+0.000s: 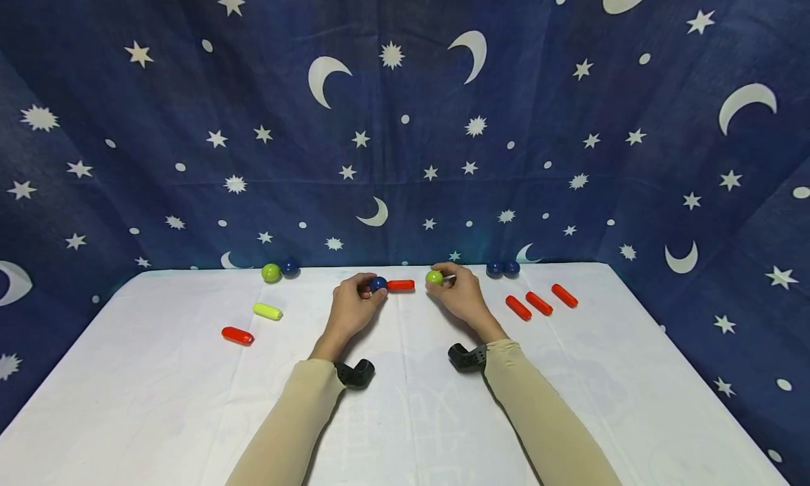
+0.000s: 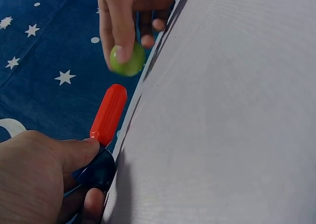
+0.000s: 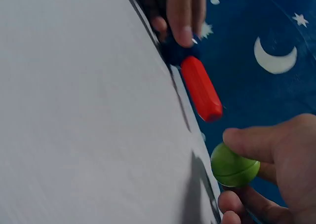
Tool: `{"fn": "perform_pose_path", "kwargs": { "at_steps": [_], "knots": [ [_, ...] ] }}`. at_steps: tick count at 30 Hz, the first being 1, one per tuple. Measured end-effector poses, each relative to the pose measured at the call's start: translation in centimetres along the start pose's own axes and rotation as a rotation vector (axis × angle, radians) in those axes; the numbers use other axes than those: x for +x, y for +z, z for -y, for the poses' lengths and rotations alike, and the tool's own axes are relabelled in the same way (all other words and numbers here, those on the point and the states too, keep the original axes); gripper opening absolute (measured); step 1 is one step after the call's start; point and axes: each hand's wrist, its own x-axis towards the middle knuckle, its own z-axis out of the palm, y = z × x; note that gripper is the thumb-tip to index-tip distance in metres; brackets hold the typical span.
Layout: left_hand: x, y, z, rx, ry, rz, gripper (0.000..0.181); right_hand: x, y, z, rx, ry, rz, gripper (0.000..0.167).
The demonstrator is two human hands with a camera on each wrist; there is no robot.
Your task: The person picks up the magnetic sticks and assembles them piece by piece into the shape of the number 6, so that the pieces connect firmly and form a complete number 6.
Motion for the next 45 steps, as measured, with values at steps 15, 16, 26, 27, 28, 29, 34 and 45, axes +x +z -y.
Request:
{"fn": "perform_pose_path", "kwargs": {
  "at_steps": [15,16,26,27,28,29,34,45],
  "knots": [
    [-0.1,0.0,0.0,0.004,-0.006,-0.002,0.035,-0.5,1.8,0.1,-0.038,-0.062,0.038,0.040],
    [-0.1,0.0,0.1,0.006,-0.006,-0.003,0.035,-0.5,1.9,0.0,-0.043,-0.064,0.037,0.040],
    [-0.1,0.0,0.1,0.018,-0.009,0.002,0.038,-0.6,2.0,-0.1,-0.073,-0.068,0.033,0.044],
    [-0.1,0.0,0.1,0.020,-0.008,0.002,0.038,-0.6,2.0,-0.1,-0.073,-0.066,0.032,0.044],
    [-0.1,0.0,0.1,0.024,-0.005,0.001,0.038,-0.6,2.0,0.0,-0.072,-0.065,0.031,0.044],
    [-0.1,0.0,0.1,0.026,-0.003,-0.002,0.038,-0.6,2.0,0.0,-0.071,-0.064,0.029,0.044],
    [-0.2,0.0,0.0,0.029,-0.001,-0.035,0.039,-0.5,2.0,0.2,-0.061,-0.080,0.027,0.042],
    [-0.2,-0.1,-0.2,0.028,-0.009,-0.043,0.041,-0.5,2.0,-0.2,-0.081,-0.100,0.047,0.042]
  ]
}}
